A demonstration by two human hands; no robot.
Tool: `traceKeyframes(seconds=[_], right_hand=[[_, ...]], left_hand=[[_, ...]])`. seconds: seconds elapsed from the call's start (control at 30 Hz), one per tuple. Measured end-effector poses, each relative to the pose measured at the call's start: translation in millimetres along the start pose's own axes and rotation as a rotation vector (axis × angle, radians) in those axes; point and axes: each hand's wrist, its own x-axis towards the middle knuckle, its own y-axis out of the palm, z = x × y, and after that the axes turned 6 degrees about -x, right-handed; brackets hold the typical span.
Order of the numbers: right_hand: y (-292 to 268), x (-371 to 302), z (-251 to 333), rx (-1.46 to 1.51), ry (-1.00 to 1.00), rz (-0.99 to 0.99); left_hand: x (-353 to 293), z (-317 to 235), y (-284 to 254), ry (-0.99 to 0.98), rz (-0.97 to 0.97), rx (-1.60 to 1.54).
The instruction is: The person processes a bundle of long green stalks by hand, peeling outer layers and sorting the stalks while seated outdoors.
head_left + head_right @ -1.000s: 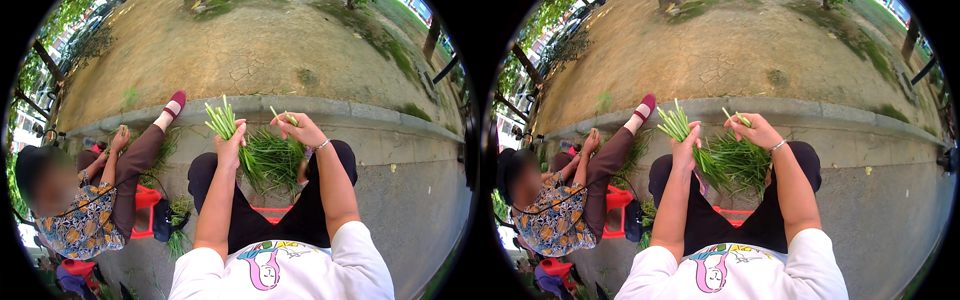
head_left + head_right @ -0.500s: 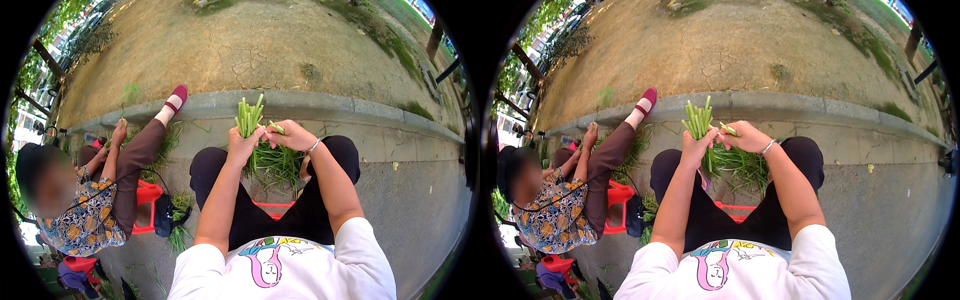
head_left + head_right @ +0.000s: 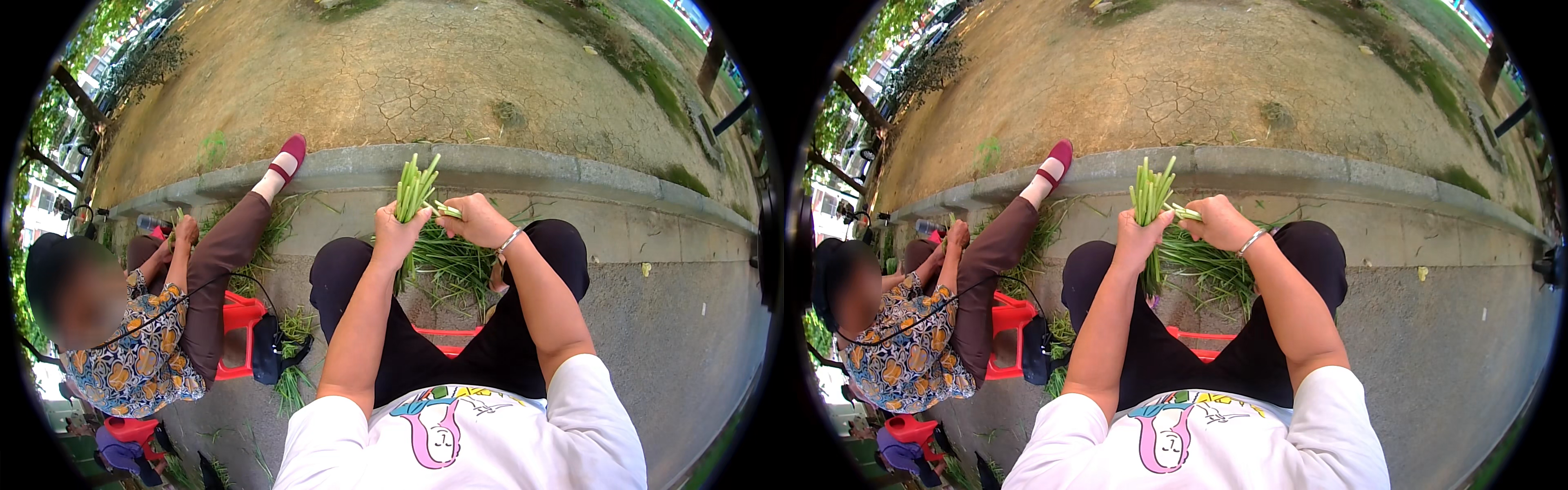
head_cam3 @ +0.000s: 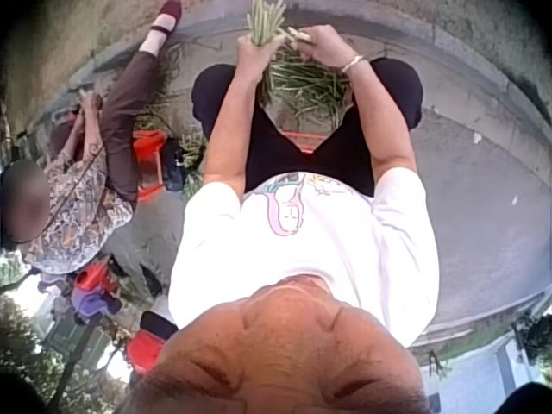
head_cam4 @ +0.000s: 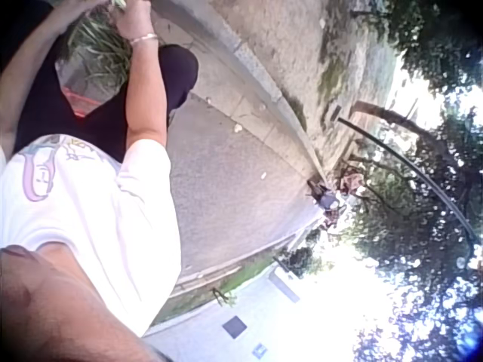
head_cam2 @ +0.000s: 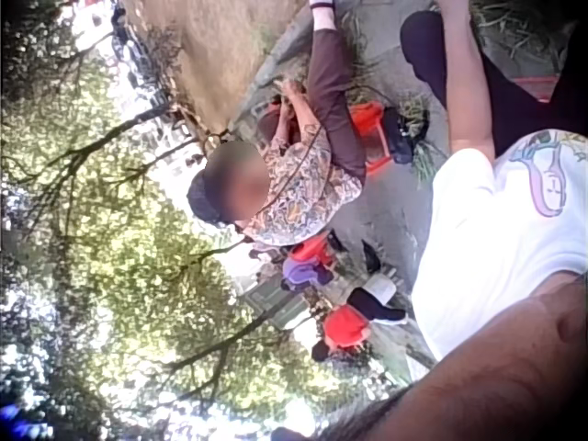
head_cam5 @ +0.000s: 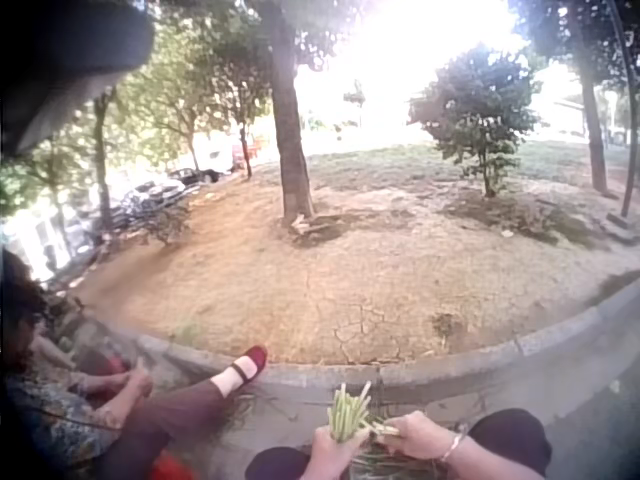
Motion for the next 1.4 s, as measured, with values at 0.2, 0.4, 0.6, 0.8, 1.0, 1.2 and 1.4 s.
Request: traceKeyframes(seconds=[0.2,0.4,0.6,0.8,1.0,1.2,1.4], right_hand=[[-1,1,-2,0.200,-0.010,-0.018],[2,-1,-6,0.287,-0.021,0.037],[2,-1,-1,0.196,0.013,0.022],[0,0,-8,0.178,0.049,-0.009],[-8,-2,-15,0.231,0.051,0.026],[-15,-4,-14,0.198,0.060,0.053],[-17,-3,-3,0.365,0.059,0.116]], left_hand=[[0,-2,-5,-0.027,-0.011,-0.166],[-4,-6,4,0.000,0.036,-0.194],[-4,2,-1,0.089,0.085,-0.023],[-1,5,-6,0.028,0.056,0.022],[0,-6,-7,-0.011,-0.052,-0.251],[8,-1,-20,0.026,-0.151,-0.528],[6,-4,-14,-0.008,-0.209,-0.420]])
